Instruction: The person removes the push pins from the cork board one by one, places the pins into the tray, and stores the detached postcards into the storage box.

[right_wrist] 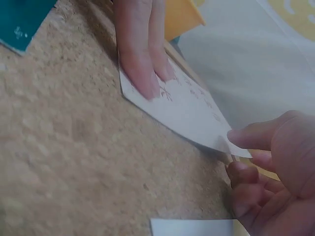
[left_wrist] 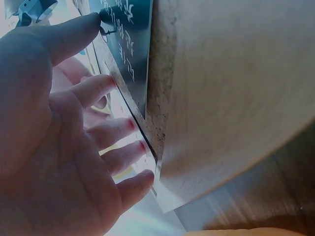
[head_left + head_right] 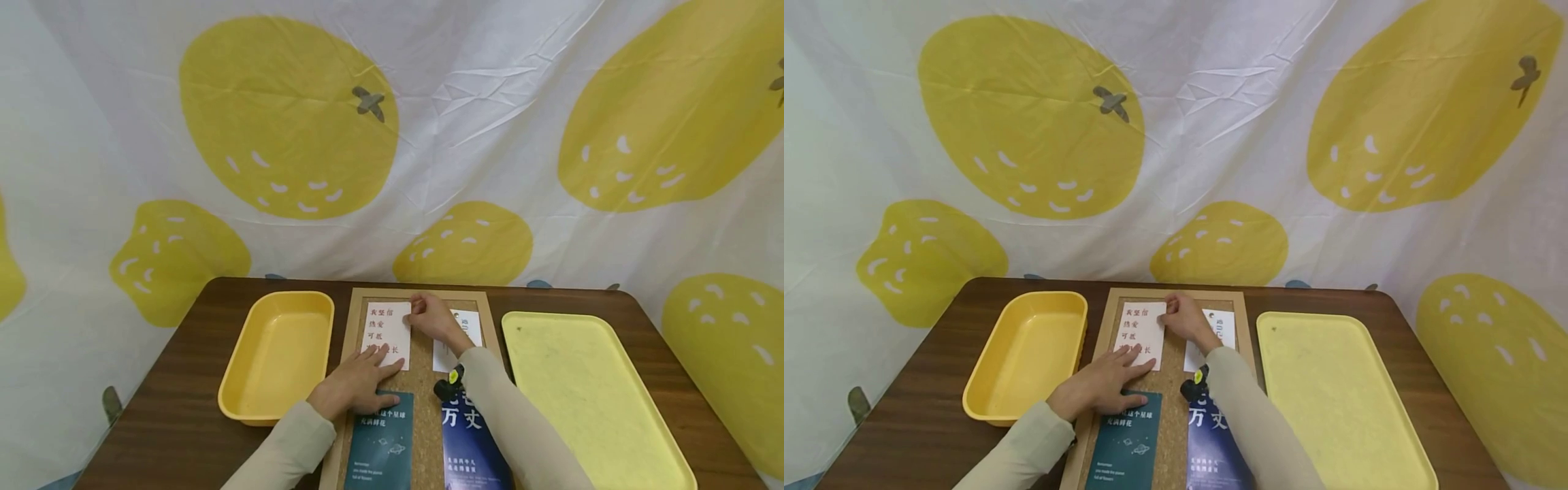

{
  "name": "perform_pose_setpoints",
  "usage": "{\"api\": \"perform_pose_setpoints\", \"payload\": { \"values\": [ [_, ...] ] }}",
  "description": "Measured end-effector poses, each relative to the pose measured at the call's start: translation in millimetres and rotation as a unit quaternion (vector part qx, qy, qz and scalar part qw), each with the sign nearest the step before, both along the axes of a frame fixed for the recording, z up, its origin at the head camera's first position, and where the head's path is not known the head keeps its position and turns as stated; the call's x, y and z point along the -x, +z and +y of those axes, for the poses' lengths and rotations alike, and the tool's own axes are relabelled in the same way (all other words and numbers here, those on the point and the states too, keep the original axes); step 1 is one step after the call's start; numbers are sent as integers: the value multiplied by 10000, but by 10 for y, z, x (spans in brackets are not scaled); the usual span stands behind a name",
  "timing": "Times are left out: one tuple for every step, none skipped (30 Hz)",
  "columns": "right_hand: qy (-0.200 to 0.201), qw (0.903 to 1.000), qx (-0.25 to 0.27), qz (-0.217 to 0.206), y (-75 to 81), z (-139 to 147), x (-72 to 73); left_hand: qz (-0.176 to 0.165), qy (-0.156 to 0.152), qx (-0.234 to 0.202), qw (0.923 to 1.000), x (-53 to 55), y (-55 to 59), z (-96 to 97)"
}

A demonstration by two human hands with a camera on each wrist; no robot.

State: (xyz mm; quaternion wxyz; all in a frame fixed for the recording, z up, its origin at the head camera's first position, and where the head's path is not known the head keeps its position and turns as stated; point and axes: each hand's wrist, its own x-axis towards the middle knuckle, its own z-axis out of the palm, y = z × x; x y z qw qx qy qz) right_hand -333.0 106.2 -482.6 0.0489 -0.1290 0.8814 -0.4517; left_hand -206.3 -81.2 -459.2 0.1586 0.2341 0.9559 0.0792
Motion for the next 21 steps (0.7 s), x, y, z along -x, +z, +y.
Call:
{"api": "perform_pose_setpoints", "payload": {
  "values": [
    [-19, 10000, 73, -47, -5, -6, -4, 3, -2, -2, 10000, 0, -1, 0],
    [-45, 9998, 156, -109, -12, -13, -8, 5, -5, -4, 10000, 0, -2, 0],
    [-66, 9995, 235, -176, -22, -20, -11, 9, -5, -5, 10000, 1, -2, 0],
    [-85, 9991, 314, -255, -30, -26, -16, 10, -3, -11, 10000, 2, -2, 0],
    [-108, 9986, 400, -332, -40, -33, -20, 9, 1, -15, 10000, 2, 2, 0],
    [-122, 9980, 486, -389, -48, -40, -26, 0, 4, -24, 10000, 1, 3, 0],
    [-133, 9974, 559, -431, -56, -49, -30, -11, 13, -36, 10000, 1, 5, 0],
    [-138, 9968, 633, -473, -66, -55, -34, -21, 18, -46, 10000, 0, 9, 1],
    [-147, 9961, 704, -506, -75, -60, -38, -39, 25, -55, 10000, 0, 11, 1],
    [-157, 9955, 761, -535, -86, -65, -41, -51, 28, -63, 10000, 1, 10, 1],
    [-165, 9950, 816, -550, -99, -68, -42, -64, 34, -67, 10000, 2, 9, 2],
    [-184, 9945, 860, -560, -114, -71, -45, -69, 34, -67, 9999, 2, 6, 3],
    [-209, 9942, 883, -570, -128, -72, -46, -77, 37, -66, 9999, 3, 3, 3],
    [-234, 9937, 917, -593, -140, -72, -47, -78, 34, -63, 9999, 4, 1, 4],
    [-248, 9935, 943, -592, -152, -74, -45, -80, 34, -61, 9999, 4, -1, 3],
    [-254, 9935, 949, -583, -160, -75, -44, -76, 34, -58, 9999, 5, -1, 3],
    [-257, 9932, 971, -580, -164, -75, -44, -76, 33, -58, 9999, 4, 2, 2],
    [-261, 9932, 980, -568, -167, -76, -44, -76, 32, -60, 9999, 3, 5, 1],
    [-256, 9932, 985, -565, -167, -77, -44, -76, 30, -64, 9999, 4, 7, 0],
    [-251, 9933, 985, -555, -168, -78, -44, -83, 30, -72, 9999, 3, 10, -1],
    [-253, 9933, 982, -546, -169, -79, -43, -88, 33, -79, 9999, 3, 14, -3]
  ]
}}
